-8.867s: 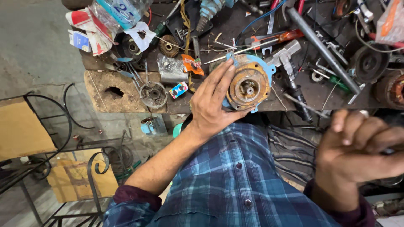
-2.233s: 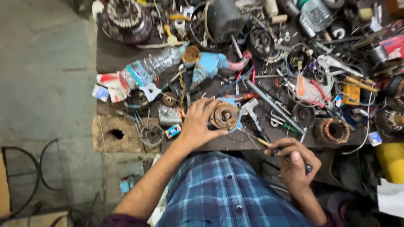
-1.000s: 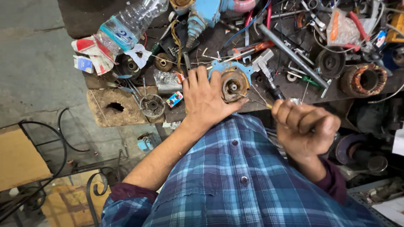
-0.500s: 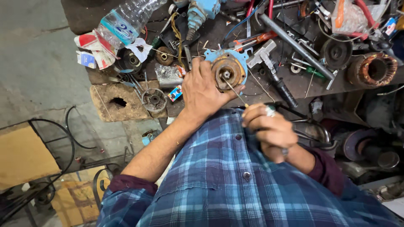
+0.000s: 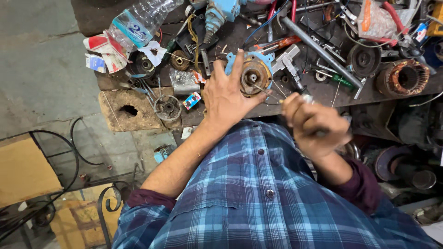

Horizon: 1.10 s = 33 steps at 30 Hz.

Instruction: The person uses a screwdriver to scrape and clean the inner copper windings of a small electric motor component held in the left hand. The person repeatedly rotates the component and continues scraping the same area throughout the clip.

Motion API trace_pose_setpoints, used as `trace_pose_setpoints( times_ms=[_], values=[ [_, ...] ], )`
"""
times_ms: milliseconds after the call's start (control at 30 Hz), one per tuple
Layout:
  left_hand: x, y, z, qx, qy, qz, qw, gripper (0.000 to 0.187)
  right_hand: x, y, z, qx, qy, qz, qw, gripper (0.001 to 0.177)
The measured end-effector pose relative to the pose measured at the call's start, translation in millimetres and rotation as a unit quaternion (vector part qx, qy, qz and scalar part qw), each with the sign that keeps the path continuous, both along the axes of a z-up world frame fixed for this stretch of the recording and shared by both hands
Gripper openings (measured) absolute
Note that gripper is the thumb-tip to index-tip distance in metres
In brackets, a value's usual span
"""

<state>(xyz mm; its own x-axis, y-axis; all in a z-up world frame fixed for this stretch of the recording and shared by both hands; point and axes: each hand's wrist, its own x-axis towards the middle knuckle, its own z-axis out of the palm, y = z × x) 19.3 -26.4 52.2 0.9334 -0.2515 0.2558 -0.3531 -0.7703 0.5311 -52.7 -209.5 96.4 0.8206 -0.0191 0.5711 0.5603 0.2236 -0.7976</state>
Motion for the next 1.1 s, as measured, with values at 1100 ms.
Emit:
trace_pose_setpoints(
  times_ms=[1100],
  values=[
    [-3,-4,-7,-0.049,-0.072,0.002,0.996,0.108,9,15,9,-0.34,-0.268,0.113,0.894,0.063]
  ],
)
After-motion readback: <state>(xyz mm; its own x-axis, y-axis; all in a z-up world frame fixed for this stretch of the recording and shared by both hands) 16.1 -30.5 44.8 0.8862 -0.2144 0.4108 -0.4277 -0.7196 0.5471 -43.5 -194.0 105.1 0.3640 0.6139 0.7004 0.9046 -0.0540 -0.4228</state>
